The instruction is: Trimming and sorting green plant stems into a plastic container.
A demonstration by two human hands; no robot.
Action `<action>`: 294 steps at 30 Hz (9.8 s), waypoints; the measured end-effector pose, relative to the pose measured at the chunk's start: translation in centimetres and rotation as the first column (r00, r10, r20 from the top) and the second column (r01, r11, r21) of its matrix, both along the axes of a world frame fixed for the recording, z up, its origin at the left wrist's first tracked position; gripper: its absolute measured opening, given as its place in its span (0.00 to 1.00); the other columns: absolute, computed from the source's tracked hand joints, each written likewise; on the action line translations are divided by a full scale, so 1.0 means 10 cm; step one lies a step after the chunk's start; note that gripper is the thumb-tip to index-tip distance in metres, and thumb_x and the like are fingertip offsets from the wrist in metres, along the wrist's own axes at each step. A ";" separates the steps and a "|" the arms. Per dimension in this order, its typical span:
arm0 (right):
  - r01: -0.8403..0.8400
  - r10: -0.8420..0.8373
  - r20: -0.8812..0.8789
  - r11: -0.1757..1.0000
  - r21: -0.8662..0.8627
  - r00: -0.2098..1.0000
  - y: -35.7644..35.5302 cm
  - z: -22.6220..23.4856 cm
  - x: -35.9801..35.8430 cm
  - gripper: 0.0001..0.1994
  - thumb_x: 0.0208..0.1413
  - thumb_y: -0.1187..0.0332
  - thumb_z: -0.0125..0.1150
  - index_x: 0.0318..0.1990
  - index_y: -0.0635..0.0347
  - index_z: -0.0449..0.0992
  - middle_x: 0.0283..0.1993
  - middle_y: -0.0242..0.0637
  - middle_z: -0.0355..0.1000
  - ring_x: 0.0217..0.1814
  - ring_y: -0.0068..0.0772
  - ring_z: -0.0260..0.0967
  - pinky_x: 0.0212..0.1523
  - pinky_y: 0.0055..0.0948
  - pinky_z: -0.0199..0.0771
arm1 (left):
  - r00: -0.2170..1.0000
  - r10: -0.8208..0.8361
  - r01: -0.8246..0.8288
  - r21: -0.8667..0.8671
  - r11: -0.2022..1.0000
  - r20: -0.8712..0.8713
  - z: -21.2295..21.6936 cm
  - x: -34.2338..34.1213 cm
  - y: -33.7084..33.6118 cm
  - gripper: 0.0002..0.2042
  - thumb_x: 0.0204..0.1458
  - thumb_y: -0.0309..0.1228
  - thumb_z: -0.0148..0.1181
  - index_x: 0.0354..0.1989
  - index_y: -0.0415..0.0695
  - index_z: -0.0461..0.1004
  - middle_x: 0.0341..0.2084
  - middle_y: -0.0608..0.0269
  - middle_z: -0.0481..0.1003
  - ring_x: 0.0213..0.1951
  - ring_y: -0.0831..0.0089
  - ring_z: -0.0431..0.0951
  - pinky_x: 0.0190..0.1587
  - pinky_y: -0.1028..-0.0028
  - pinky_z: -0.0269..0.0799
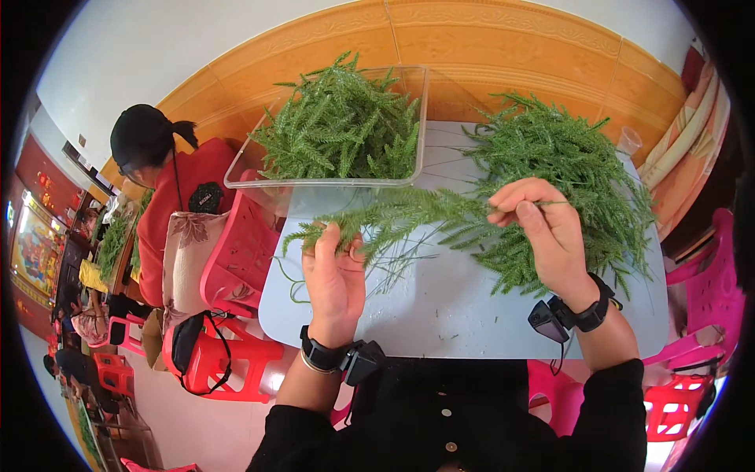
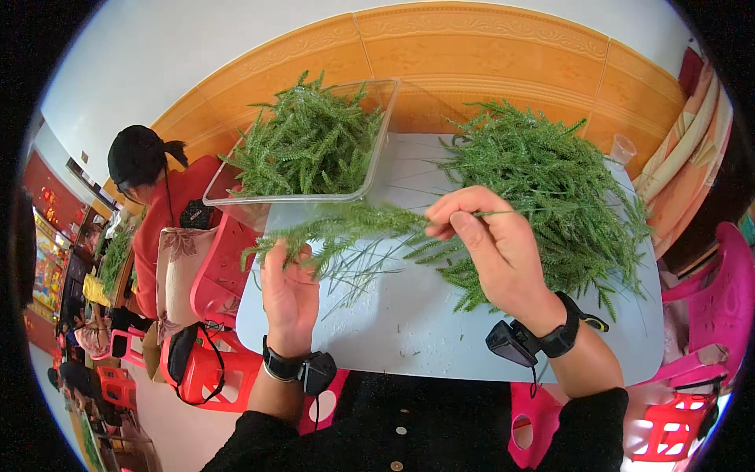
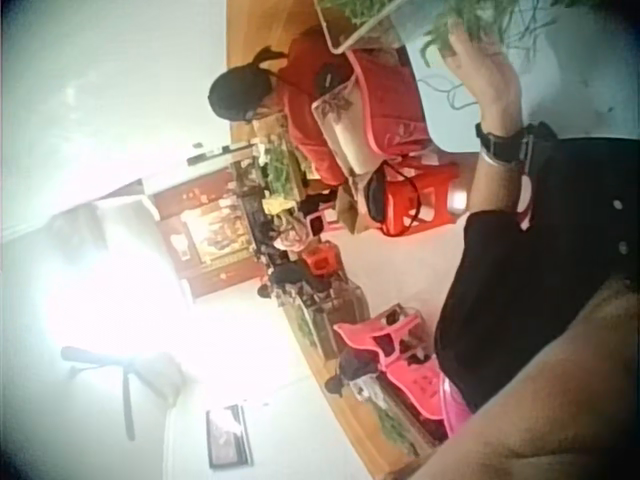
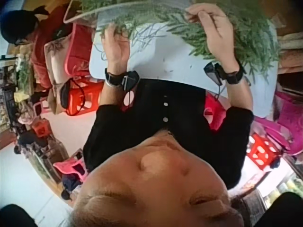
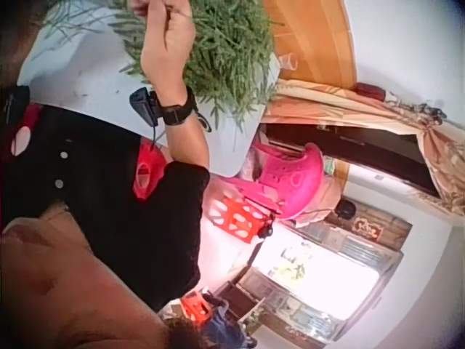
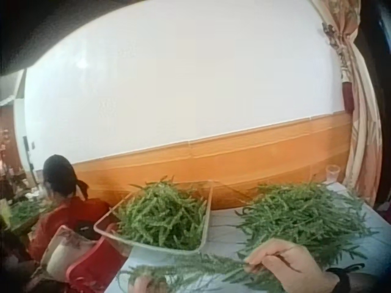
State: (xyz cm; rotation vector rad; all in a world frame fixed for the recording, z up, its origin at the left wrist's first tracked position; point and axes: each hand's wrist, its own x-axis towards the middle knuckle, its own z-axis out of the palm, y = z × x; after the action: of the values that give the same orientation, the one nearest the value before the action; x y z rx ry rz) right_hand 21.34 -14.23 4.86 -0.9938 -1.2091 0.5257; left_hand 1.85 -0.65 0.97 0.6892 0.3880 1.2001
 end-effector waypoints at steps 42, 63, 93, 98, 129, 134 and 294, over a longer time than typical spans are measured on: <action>-0.329 0.159 -0.585 0.924 -0.195 0.795 0.10 -0.08 -0.17 0.14 0.58 0.65 0.39 0.48 0.62 0.63 0.44 0.35 0.65 0.41 0.20 0.63 0.42 0.20 0.65 | 0.980 -0.179 0.164 0.150 0.975 0.089 0.00 -0.09 -0.08 0.06 0.52 0.27 0.48 0.32 0.40 0.71 0.27 0.63 0.73 0.29 0.72 0.74 0.33 0.81 0.71; -0.286 0.172 -0.535 0.949 -0.137 0.827 0.06 0.01 -0.25 0.13 0.56 0.67 0.43 0.46 0.63 0.63 0.39 0.37 0.68 0.40 0.25 0.67 0.39 0.22 0.70 | 0.924 -0.314 0.339 -0.089 0.937 0.219 -0.12 -0.02 0.01 0.06 0.51 0.29 0.49 0.29 0.39 0.71 0.26 0.63 0.73 0.29 0.75 0.75 0.30 0.87 0.73; -0.104 0.058 -0.397 0.990 -0.096 0.916 0.04 0.08 -0.04 0.08 0.57 0.67 0.40 0.40 0.58 0.64 0.35 0.32 0.67 0.34 0.17 0.60 0.35 0.16 0.61 | 0.995 -0.100 0.098 0.129 0.987 0.010 -0.02 -0.26 -0.02 0.05 0.51 0.27 0.48 0.33 0.40 0.69 0.23 0.65 0.72 0.24 0.75 0.74 0.28 0.82 0.72; -0.092 0.083 -0.113 0.992 -0.081 0.990 0.01 0.06 -0.12 0.07 0.49 0.75 0.49 0.36 0.59 0.67 0.35 0.33 0.68 0.33 0.21 0.61 0.36 0.18 0.62 | 0.997 -0.077 0.077 -0.006 0.997 0.001 -0.02 -0.24 -0.01 0.04 0.51 0.26 0.49 0.32 0.40 0.69 0.21 0.66 0.71 0.20 0.78 0.71 0.27 0.84 0.71; -0.224 0.028 -0.672 0.952 -0.207 0.740 0.07 -0.05 -0.18 0.04 0.54 0.68 0.48 0.31 0.57 0.64 0.31 0.31 0.64 0.29 0.21 0.62 0.30 0.18 0.66 | 0.988 -0.072 0.016 0.368 0.930 0.138 0.10 -0.22 -0.07 0.20 0.46 0.18 0.46 0.50 0.44 0.61 0.50 0.60 0.62 0.43 0.73 0.65 0.45 0.73 0.61; -0.341 0.080 -0.799 0.926 -0.161 0.596 0.09 -0.16 -0.13 0.05 0.55 0.67 0.47 0.35 0.57 0.65 0.32 0.32 0.64 0.30 0.21 0.61 0.32 0.19 0.65 | 0.978 -0.121 0.025 0.488 0.873 0.167 -0.14 -0.30 0.12 0.16 0.46 0.20 0.50 0.45 0.42 0.64 0.46 0.56 0.66 0.44 0.72 0.65 0.47 0.71 0.60; -0.555 0.422 -0.364 0.681 -0.478 0.830 0.16 -0.25 -0.04 0.07 0.48 0.76 0.53 0.36 0.61 0.64 0.26 0.33 0.66 0.25 0.21 0.66 0.24 0.19 0.68 | 0.536 -0.667 0.833 0.195 0.518 -0.517 0.01 0.30 -0.09 0.10 0.40 0.21 0.60 0.29 0.41 0.65 0.24 0.67 0.70 0.29 0.81 0.71 0.30 0.82 0.67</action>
State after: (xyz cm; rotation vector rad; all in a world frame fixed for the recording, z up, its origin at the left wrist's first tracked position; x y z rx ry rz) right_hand 20.90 -12.59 2.33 -1.0525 -1.1269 1.4714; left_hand 4.86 -1.57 1.03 1.3276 0.0834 0.2421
